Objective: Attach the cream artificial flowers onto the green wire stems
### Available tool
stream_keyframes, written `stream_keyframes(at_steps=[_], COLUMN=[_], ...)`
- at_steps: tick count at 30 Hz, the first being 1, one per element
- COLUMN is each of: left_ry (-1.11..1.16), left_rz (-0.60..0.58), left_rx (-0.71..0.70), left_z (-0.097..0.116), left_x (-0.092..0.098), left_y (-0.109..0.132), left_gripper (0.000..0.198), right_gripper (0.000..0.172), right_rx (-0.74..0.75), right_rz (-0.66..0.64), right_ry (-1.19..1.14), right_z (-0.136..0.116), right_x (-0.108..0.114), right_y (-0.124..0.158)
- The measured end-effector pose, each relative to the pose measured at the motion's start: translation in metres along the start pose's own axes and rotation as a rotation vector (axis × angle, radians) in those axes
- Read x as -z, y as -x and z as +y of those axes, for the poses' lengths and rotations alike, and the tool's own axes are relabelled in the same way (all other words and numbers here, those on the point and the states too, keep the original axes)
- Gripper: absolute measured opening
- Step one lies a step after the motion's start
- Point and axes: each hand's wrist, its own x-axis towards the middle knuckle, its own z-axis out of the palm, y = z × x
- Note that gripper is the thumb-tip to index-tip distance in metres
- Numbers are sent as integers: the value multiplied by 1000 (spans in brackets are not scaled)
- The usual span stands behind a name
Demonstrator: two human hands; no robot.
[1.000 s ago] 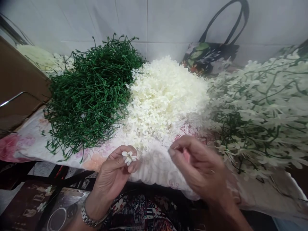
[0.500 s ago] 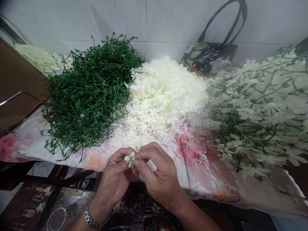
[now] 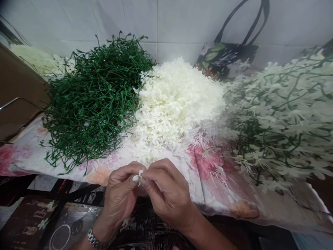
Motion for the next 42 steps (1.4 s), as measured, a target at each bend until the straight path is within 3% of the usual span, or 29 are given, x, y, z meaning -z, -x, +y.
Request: stream_keyframes(at_steps=[4,10,14,20,22,24,26,29,31,33,38,42], left_ry=[-52,31,-27,17,-116,-413,-789,-1292,-1619,-1839,-2012,-1836], left_rz=[-19,14,5,20,-10,-69,-62,116,218,257,240,229], left_rx=[-59,-6,14,-15,-56,-185,-495,-861,-951,-950,-939,-1038], left_z=[-2,-1,-4,-10,-6,3,16,36,45,50,48,46], left_x=[3,2,2,-3,-2,4,18,44,58,66,66,67], left_y=[-1,1,4,9,10,8,4,-9,-19,-27,-38,-36], left_gripper=[8,5,6,13,9,4,13,20,21,20,20,23], right_gripper=[17,15,33,16,13,10,9,8,6,5,6,7], right_rx=[9,-93,-96,-20,-26,-20,12,94,147,182,205,203], right_rz=[-29,-172,-204,-195,-205,-190,-145,-63,-27,-10,-17,-7], right_ry=[25,16,92,103,126,196,308,463,514,525,515,525], right_z=[1,1,0,1,2,4,8,19,26,33,38,37], right_x=[1,11,13,9,10,13,17,22,22,20,17,17], right_y=[1,-3,-4,-1,-1,-2,-2,0,2,5,8,8])
